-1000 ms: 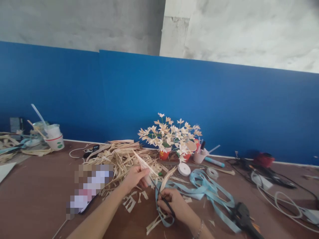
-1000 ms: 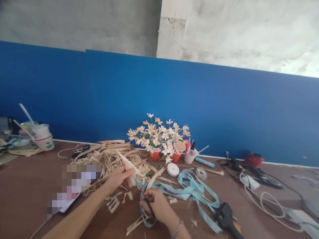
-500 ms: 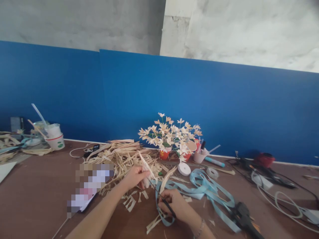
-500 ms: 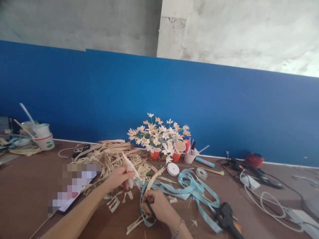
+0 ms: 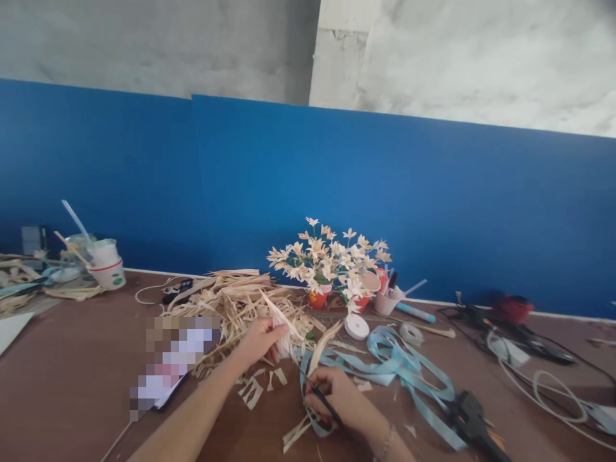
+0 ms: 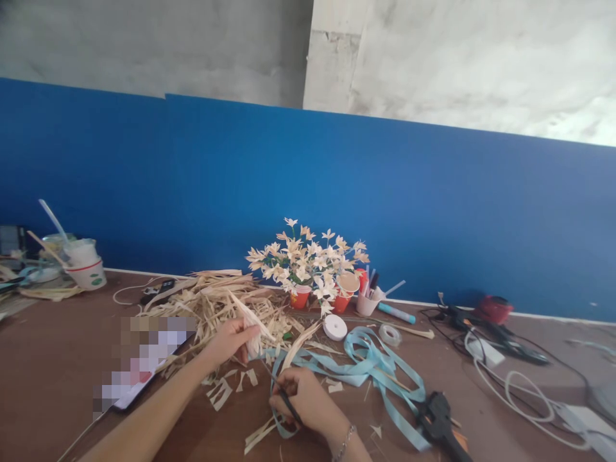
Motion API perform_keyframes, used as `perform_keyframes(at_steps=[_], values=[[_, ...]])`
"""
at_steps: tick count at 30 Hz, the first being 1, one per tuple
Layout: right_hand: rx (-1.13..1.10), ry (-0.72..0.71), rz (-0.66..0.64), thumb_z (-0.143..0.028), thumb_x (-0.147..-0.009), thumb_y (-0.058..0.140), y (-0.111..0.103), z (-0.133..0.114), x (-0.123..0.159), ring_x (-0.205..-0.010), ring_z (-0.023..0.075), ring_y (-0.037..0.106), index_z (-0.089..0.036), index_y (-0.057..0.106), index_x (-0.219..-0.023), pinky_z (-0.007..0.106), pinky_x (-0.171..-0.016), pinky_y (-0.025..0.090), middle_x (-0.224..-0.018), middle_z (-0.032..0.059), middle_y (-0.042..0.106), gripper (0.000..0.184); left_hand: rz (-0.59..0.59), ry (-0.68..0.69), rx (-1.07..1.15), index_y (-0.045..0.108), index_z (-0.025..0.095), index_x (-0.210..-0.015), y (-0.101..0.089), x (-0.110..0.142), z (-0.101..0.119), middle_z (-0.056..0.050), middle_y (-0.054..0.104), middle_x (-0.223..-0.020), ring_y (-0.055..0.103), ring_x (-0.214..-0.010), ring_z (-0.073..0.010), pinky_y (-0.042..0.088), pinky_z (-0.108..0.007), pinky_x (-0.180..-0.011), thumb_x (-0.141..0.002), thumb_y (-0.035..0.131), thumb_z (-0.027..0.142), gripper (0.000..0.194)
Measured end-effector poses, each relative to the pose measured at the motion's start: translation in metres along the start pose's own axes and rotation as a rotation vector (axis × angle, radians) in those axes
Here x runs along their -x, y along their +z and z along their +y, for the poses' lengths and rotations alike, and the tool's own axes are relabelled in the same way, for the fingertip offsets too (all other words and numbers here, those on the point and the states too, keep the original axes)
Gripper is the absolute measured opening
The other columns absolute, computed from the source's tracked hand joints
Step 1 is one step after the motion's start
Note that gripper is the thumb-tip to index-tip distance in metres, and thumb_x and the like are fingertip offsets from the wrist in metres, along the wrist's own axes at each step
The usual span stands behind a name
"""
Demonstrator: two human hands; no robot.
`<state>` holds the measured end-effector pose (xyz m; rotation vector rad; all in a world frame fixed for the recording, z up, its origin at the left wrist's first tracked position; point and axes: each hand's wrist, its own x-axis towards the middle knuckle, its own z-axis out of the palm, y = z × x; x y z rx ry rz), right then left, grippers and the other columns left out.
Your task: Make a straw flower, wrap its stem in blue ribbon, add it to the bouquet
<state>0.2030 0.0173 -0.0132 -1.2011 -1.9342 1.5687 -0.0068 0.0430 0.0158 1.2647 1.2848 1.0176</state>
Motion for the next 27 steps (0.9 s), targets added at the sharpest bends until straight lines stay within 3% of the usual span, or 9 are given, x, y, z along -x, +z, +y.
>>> perform_keyframes(at_steps=[8, 17, 27], values=[[0.007, -0.023, 0.009, -0.021, -0.064, 0.052, 0.002, 0.001, -0.001, -0.031, 0.0045, 0.034, -0.017, 0.054, -0.066, 0.014, -0.032, 0.026, -0.041, -0.0077, 0.045, 0.005, 0.025, -0.013, -0.009, 0.051, 0.018, -0.068, 0.001, -0.001, -0.005, 0.002, 0.059, -0.042, 0.055, -0.034, -0.0146, 0.039, -0.02, -0.033, -0.068, 0.053, 0.053, 0.034], [0.055, -0.086, 0.047, -0.019, -0.062, 0.053, -0.001, -0.008, 0.001, -0.036, 0.0046, 0.035, -0.016, 0.055, -0.061, 0.015, -0.035, 0.025, -0.043, -0.0064, 0.044, 0.004, 0.045, -0.031, 0.028, 0.052, 0.019, -0.066, 0.004, 0.003, 0.003, 0.002, 0.059, -0.042, 0.055, -0.034, -0.0146, 0.037, -0.02, -0.033, -0.065, 0.057, 0.053, 0.035], [-0.067, -0.057, 0.087, -0.024, -0.061, 0.054, 0.002, -0.02, 0.002, -0.035, 0.0062, 0.036, -0.017, 0.049, -0.06, 0.017, -0.036, 0.029, -0.042, -0.0071, 0.043, 0.009, 0.175, 0.037, 0.167, 0.052, 0.017, -0.065, 0.013, 0.003, 0.006, 0.002, 0.059, -0.043, 0.056, -0.036, -0.0149, 0.042, -0.022, -0.036, -0.067, 0.056, 0.05, 0.033]])
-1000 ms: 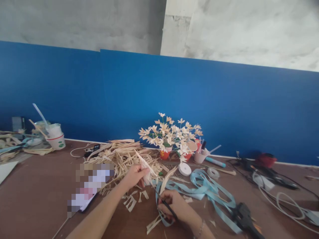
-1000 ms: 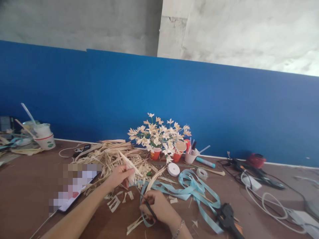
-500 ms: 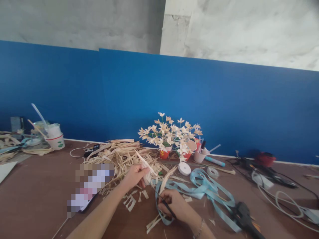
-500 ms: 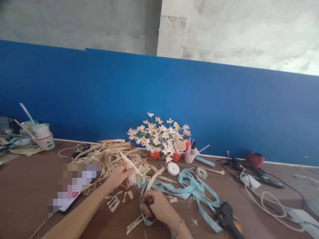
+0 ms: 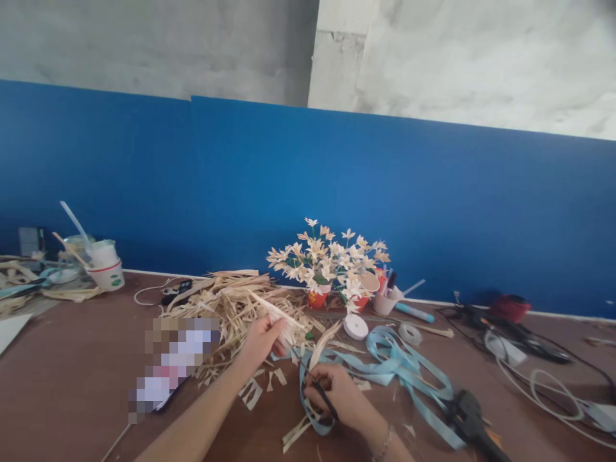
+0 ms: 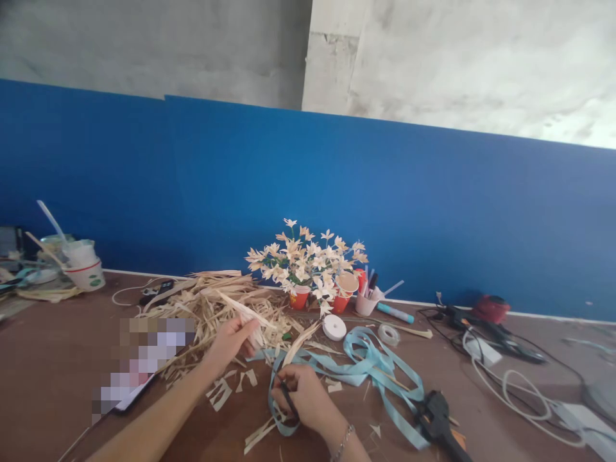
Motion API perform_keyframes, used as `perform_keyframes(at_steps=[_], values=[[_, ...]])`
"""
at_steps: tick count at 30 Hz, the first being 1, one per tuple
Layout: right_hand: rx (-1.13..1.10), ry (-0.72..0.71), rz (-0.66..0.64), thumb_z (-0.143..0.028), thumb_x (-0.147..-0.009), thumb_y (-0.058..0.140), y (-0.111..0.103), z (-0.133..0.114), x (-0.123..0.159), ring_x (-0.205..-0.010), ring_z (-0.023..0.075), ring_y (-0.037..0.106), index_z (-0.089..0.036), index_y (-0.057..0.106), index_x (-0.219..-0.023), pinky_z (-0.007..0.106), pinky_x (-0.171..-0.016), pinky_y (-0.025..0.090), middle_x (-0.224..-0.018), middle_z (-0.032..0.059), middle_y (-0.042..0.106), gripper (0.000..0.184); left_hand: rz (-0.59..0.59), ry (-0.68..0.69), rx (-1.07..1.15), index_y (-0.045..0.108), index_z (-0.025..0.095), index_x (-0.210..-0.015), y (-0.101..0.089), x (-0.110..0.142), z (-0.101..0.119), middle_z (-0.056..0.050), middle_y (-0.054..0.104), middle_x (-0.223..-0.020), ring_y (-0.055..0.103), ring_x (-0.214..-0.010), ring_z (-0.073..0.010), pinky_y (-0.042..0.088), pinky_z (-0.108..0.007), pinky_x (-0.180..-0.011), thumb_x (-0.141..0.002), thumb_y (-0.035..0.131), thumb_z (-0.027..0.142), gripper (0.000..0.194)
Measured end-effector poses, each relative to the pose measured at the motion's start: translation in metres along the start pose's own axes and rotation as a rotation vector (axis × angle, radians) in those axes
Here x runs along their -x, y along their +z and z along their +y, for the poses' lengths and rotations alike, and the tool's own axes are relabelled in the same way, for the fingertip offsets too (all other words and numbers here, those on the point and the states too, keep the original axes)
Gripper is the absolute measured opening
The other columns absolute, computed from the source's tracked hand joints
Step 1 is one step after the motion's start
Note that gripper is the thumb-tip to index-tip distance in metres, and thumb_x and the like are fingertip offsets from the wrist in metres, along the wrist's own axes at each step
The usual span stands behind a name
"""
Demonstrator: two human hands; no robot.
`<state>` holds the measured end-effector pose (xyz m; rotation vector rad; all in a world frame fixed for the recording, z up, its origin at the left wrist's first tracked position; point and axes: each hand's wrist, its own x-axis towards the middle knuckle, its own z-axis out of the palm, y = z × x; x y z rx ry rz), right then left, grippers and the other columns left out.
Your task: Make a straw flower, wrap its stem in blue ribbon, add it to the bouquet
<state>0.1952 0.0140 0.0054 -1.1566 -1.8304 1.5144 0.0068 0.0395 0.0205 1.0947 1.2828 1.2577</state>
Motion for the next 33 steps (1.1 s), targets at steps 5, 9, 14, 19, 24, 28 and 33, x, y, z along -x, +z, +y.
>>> perform_keyframes(at_steps=[5, 9, 14, 19, 24, 28, 33], values=[[-0.016, 0.033, 0.004, -0.028, -0.061, 0.057, -0.001, 0.002, -0.001, -0.033, 0.0052, 0.035, -0.018, 0.048, -0.061, 0.017, -0.034, 0.029, -0.042, -0.0074, 0.043, 0.013, 0.072, 0.025, 0.036, 0.052, 0.017, -0.066, 0.006, 0.003, 0.0, 0.002, 0.06, -0.044, 0.056, -0.035, -0.0143, 0.042, -0.021, -0.035, -0.067, 0.057, 0.049, 0.033], [-0.014, 0.046, -0.011, -0.027, -0.063, 0.056, -0.002, 0.002, 0.0, -0.031, 0.0053, 0.035, -0.018, 0.049, -0.064, 0.016, -0.032, 0.028, -0.041, -0.0077, 0.044, 0.012, 0.073, 0.044, 0.024, 0.052, 0.017, -0.068, 0.007, 0.004, -0.002, 0.002, 0.06, -0.043, 0.057, -0.036, -0.0147, 0.042, -0.021, -0.035, -0.069, 0.056, 0.048, 0.032], [-0.003, 0.035, 0.006, -0.026, -0.062, 0.056, -0.002, 0.004, -0.001, -0.032, 0.0051, 0.034, -0.017, 0.051, -0.065, 0.016, -0.032, 0.027, -0.042, -0.0077, 0.044, 0.011, 0.072, 0.065, -0.018, 0.052, 0.017, -0.069, 0.008, 0.004, -0.003, 0.003, 0.06, -0.043, 0.058, -0.037, -0.0157, 0.042, -0.022, -0.036, -0.069, 0.055, 0.049, 0.032], [-0.027, 0.04, 0.016, -0.024, -0.062, 0.056, -0.001, 0.003, -0.002, -0.031, 0.005, 0.034, -0.017, 0.052, -0.065, 0.017, -0.032, 0.028, -0.041, -0.0079, 0.044, 0.009, 0.073, 0.053, 0.005, 0.054, 0.017, -0.069, 0.008, 0.003, -0.002, 0.001, 0.062, -0.046, 0.059, -0.039, -0.0163, 0.043, -0.023, -0.037, -0.069, 0.056, 0.049, 0.033], [-0.032, 0.046, 0.03, -0.025, -0.061, 0.055, 0.0, 0.003, -0.001, -0.029, 0.0051, 0.033, -0.017, 0.051, -0.064, 0.016, -0.03, 0.026, -0.04, -0.0083, 0.045, 0.009, 0.128, 0.018, 0.025, 0.055, 0.015, -0.061, 0.01, 0.006, -0.001, 0.0, 0.058, -0.039, 0.054, -0.035, -0.0134, 0.04, -0.021, -0.036, -0.068, 0.057, 0.049, 0.034], [-0.037, 0.041, 0.028, -0.026, -0.062, 0.056, 0.0, 0.003, -0.003, -0.029, 0.005, 0.033, -0.017, 0.051, -0.066, 0.016, -0.029, 0.026, -0.04, -0.0082, 0.045, 0.011, 0.144, -0.019, 0.007, 0.056, 0.014, -0.06, 0.013, 0.01, 0.001, -0.001, 0.059, -0.039, 0.047, -0.03, -0.0096, 0.031, -0.018, -0.032, -0.068, 0.055, 0.052, 0.038], [-0.068, 0.035, 0.037, -0.026, -0.063, 0.056, 0.001, 0.006, -0.004, -0.028, 0.0044, 0.033, -0.017, 0.051, -0.065, 0.015, -0.028, 0.025, -0.039, -0.009, 0.043, 0.011, 0.17, -0.027, 0.045, 0.054, 0.014, -0.059, 0.016, 0.011, 0.0, 0.0, 0.057, -0.037, 0.044, -0.028, -0.008, 0.029, -0.017, -0.032, -0.068, 0.055, 0.052, 0.039]])
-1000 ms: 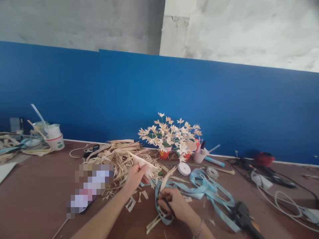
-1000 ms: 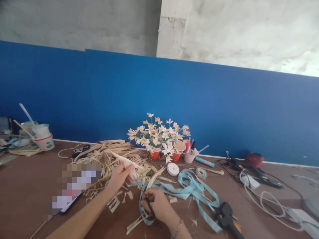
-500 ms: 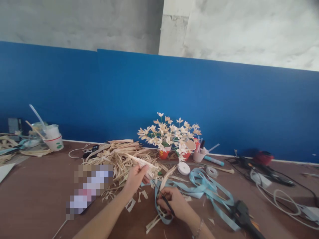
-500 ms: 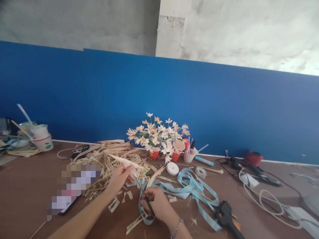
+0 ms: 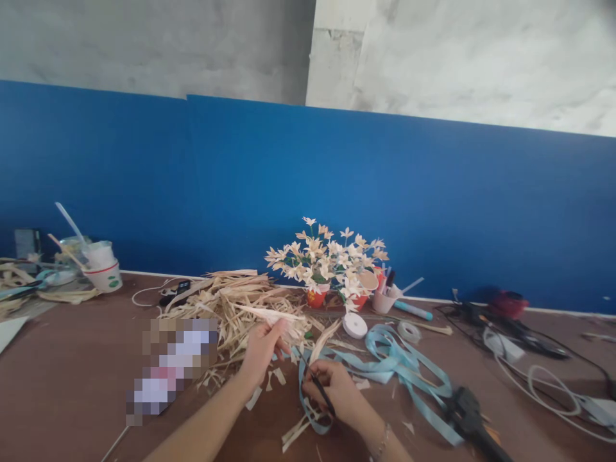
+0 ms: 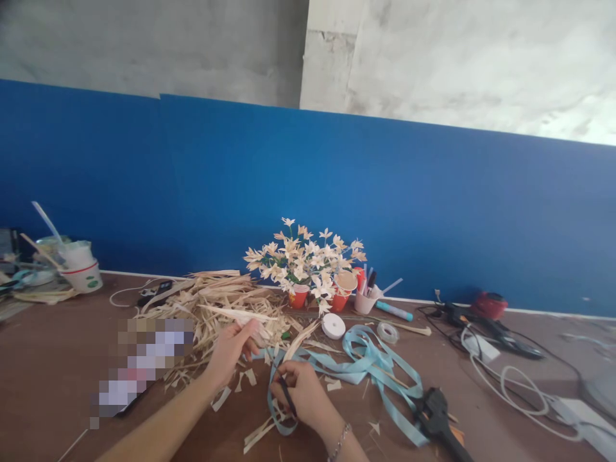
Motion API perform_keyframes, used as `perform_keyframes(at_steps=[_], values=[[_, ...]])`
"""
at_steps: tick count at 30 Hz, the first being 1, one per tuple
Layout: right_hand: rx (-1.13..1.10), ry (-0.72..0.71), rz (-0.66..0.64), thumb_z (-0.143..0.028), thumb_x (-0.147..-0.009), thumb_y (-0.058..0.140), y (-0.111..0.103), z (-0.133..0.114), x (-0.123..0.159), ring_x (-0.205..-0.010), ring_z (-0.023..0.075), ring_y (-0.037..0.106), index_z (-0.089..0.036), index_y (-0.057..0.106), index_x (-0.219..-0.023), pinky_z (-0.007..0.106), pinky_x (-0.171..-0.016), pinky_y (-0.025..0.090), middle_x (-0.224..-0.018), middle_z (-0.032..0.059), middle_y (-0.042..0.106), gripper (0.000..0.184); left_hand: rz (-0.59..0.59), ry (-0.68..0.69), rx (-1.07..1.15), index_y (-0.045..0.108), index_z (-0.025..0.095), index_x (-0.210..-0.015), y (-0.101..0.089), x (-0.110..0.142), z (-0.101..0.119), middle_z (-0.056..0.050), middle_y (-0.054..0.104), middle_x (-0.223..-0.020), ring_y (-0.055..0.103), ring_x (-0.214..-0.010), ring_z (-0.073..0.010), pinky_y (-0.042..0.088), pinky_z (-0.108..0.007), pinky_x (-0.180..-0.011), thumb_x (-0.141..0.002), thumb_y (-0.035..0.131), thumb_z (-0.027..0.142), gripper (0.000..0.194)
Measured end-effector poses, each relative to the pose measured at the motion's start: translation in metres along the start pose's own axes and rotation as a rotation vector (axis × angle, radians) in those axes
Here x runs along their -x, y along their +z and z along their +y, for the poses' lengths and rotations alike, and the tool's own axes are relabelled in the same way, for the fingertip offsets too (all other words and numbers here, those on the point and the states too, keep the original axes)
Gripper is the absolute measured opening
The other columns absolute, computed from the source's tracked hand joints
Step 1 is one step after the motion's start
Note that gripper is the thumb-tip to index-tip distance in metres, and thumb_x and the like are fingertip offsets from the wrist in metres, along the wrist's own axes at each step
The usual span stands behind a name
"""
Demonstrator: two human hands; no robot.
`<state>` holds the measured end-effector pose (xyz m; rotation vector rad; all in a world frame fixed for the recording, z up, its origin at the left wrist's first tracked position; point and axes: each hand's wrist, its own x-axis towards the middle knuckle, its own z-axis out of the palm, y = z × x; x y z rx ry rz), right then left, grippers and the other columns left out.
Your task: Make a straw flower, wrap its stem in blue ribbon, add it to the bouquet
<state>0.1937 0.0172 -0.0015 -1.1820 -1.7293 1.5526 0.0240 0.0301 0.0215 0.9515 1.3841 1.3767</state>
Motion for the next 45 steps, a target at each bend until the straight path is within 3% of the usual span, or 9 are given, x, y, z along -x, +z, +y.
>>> perform_keyframes(at_steps=[12, 27, 40, 45], values=[[0.016, 0.024, 0.026, -0.026, -0.064, 0.056, 0.002, 0.004, -0.002, -0.028, 0.0052, 0.034, -0.017, 0.05, -0.069, 0.015, -0.026, 0.025, -0.037, -0.0096, 0.043, 0.012, 0.019, -0.04, 0.179, 0.053, 0.014, -0.063, 0.004, 0.004, -0.003, 0.001, 0.057, -0.039, 0.049, -0.035, -0.0094, 0.036, -0.018, -0.037, -0.065, 0.061, 0.05, 0.037], [-0.003, 0.0, 0.045, -0.025, -0.062, 0.056, 0.003, 0.001, -0.001, -0.028, 0.0041, 0.033, -0.016, 0.05, -0.065, 0.014, -0.027, 0.024, -0.037, -0.0093, 0.042, 0.011, 0.011, -0.091, 0.328, 0.051, 0.014, -0.061, 0.007, 0.009, 0.002, 0.004, 0.053, -0.042, 0.051, -0.038, -0.008, 0.034, -0.016, -0.036, -0.061, 0.068, 0.045, 0.036], [0.015, 0.018, 0.031, -0.026, -0.064, 0.056, 0.005, 0.008, -0.005, -0.027, 0.0051, 0.035, -0.017, 0.049, -0.068, 0.014, -0.025, 0.024, -0.037, -0.0094, 0.044, 0.012, 0.015, -0.075, 0.312, 0.053, 0.013, -0.064, 0.009, 0.008, -0.003, 0.003, 0.056, -0.048, 0.058, -0.045, -0.0102, 0.038, -0.015, -0.037, -0.061, 0.068, 0.043, 0.034], [0.022, 0.046, -0.047, -0.028, -0.064, 0.058, -0.002, 0.002, 0.0, -0.029, 0.0056, 0.038, -0.016, 0.051, -0.071, 0.014, -0.027, 0.028, -0.04, -0.0086, 0.046, 0.015, 0.051, -0.068, 0.192, 0.055, 0.013, -0.064, 0.001, 0.0, -0.001, -0.001, 0.061, -0.048, 0.059, -0.045, -0.0122, 0.042, -0.018, -0.04, -0.065, 0.064, 0.042, 0.031]])
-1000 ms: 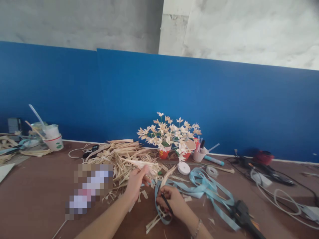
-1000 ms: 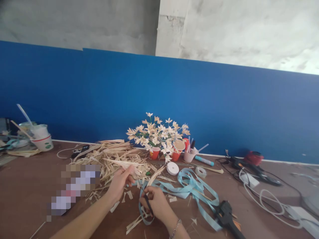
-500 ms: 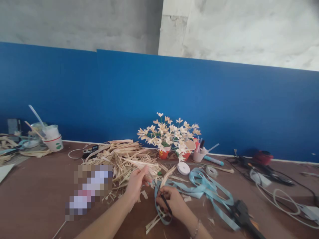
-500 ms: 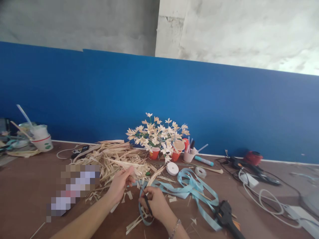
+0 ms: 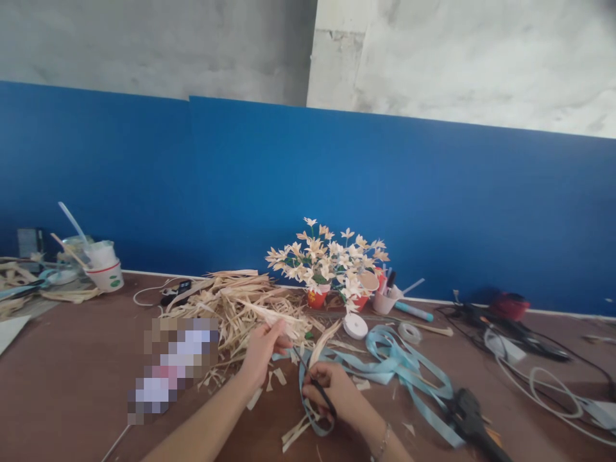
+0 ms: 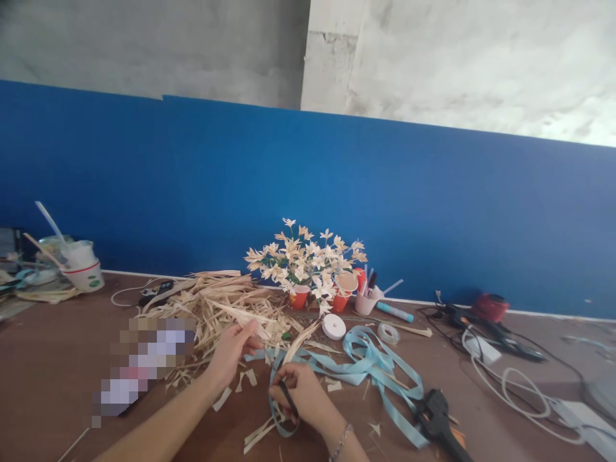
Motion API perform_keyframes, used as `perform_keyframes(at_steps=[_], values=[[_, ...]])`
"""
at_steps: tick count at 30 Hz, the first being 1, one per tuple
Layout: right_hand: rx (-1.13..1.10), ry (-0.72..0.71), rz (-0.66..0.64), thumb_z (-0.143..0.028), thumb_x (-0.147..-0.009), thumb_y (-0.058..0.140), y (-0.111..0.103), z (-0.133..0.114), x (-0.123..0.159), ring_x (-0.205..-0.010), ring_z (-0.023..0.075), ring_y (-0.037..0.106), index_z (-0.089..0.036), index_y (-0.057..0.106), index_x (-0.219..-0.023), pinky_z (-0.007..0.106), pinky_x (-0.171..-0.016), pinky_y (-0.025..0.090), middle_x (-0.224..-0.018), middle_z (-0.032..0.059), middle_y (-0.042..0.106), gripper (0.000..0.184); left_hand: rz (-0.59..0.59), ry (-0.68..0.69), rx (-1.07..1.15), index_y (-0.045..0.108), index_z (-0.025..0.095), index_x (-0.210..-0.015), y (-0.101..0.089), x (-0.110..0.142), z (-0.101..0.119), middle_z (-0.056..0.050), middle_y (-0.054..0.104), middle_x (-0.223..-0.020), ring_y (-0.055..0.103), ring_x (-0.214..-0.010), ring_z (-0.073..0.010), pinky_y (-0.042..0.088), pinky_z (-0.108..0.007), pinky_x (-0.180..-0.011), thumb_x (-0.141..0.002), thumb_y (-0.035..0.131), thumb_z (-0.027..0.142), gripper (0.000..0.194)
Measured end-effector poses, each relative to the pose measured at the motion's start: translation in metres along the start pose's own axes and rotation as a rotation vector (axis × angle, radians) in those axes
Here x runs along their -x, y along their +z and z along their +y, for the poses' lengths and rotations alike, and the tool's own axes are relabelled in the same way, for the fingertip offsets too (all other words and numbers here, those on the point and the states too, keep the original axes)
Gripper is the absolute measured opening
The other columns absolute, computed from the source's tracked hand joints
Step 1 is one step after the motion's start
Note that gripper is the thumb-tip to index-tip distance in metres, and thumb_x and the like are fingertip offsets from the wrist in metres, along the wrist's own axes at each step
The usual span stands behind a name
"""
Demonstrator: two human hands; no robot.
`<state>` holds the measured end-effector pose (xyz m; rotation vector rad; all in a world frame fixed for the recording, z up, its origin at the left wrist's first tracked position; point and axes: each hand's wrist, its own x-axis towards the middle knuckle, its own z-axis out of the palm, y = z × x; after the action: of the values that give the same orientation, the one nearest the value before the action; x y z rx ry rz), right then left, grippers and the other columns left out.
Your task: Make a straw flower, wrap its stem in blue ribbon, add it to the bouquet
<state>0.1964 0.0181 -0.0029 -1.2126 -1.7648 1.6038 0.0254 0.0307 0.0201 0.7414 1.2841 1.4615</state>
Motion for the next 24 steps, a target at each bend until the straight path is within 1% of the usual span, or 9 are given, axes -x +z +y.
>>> perform_keyframes(at_steps=[3, 6, 9, 12, 15, 19, 24], values=[[0.002, 0.004, -0.056, -0.029, -0.064, 0.058, -0.007, -0.006, 0.005, -0.03, 0.0051, 0.038, -0.016, 0.053, -0.071, 0.014, -0.028, 0.028, -0.041, -0.0082, 0.046, 0.015, 0.015, 0.017, -0.134, 0.055, 0.013, -0.064, -0.008, -0.009, 0.004, -0.002, 0.061, -0.043, 0.056, -0.039, -0.0123, 0.04, -0.018, -0.037, -0.068, 0.06, 0.041, 0.028], [0.001, 0.013, -0.064, -0.029, -0.065, 0.058, -0.011, -0.012, 0.008, -0.03, 0.0042, 0.035, -0.016, 0.053, -0.072, 0.014, -0.028, 0.028, -0.041, -0.009, 0.045, 0.016, -0.045, 0.079, -0.227, 0.055, 0.014, -0.071, -0.014, -0.016, 0.006, 0.001, 0.058, -0.04, 0.055, -0.036, -0.0134, 0.037, -0.018, -0.032, -0.067, 0.06, 0.039, 0.025], [0.021, 0.022, -0.067, -0.031, -0.065, 0.059, -0.012, -0.014, 0.008, -0.029, 0.0039, 0.033, -0.015, 0.054, -0.072, 0.014, -0.028, 0.028, -0.04, -0.0091, 0.044, 0.018, -0.121, 0.102, -0.334, 0.056, 0.014, -0.073, -0.017, -0.019, 0.006, 0.003, 0.055, -0.036, 0.047, -0.027, -0.0108, 0.032, -0.018, -0.028, -0.068, 0.057, 0.037, 0.023], [0.04, 0.033, -0.071, -0.033, -0.065, 0.06, -0.011, -0.01, 0.007, -0.03, 0.004, 0.035, -0.015, 0.055, -0.071, 0.014, -0.028, 0.028, -0.041, -0.0085, 0.044, 0.02, -0.158, 0.104, -0.41, 0.056, 0.015, -0.071, -0.018, -0.02, 0.005, 0.005, 0.051, -0.031, 0.041, -0.023, -0.0086, 0.028, -0.016, -0.027, -0.07, 0.055, 0.037, 0.022], [0.044, 0.051, -0.067, -0.033, -0.064, 0.061, -0.011, -0.005, 0.006, -0.031, 0.0043, 0.037, -0.015, 0.055, -0.07, 0.013, -0.028, 0.028, -0.042, -0.008, 0.045, 0.019, -0.185, 0.099, -0.432, 0.057, 0.015, -0.072, -0.019, -0.021, 0.002, 0.006, 0.048, -0.029, 0.039, -0.023, -0.0078, 0.027, -0.016, -0.027, -0.071, 0.055, 0.039, 0.024], [0.025, 0.037, -0.074, -0.033, -0.066, 0.06, -0.012, -0.001, 0.005, -0.031, 0.004, 0.037, -0.015, 0.055, -0.071, 0.013, -0.028, 0.028, -0.044, -0.0076, 0.046, 0.019, -0.204, 0.084, -0.438, 0.058, 0.015, -0.071, -0.02, -0.022, 0.001, 0.006, 0.048, -0.029, 0.039, -0.023, -0.0076, 0.026, -0.016, -0.028, -0.071, 0.055, 0.043, 0.028], [0.011, 0.032, -0.072, -0.033, -0.065, 0.061, -0.011, -0.003, 0.007, -0.032, 0.0042, 0.037, -0.015, 0.055, -0.071, 0.014, -0.029, 0.028, -0.049, -0.0064, 0.05, 0.02, -0.234, 0.025, -0.431, 0.055, 0.016, -0.062, -0.019, -0.018, 0.002, 0.006, 0.048, -0.03, 0.039, -0.024, -0.007, 0.025, -0.016, -0.029, -0.069, 0.058, 0.042, 0.026]])
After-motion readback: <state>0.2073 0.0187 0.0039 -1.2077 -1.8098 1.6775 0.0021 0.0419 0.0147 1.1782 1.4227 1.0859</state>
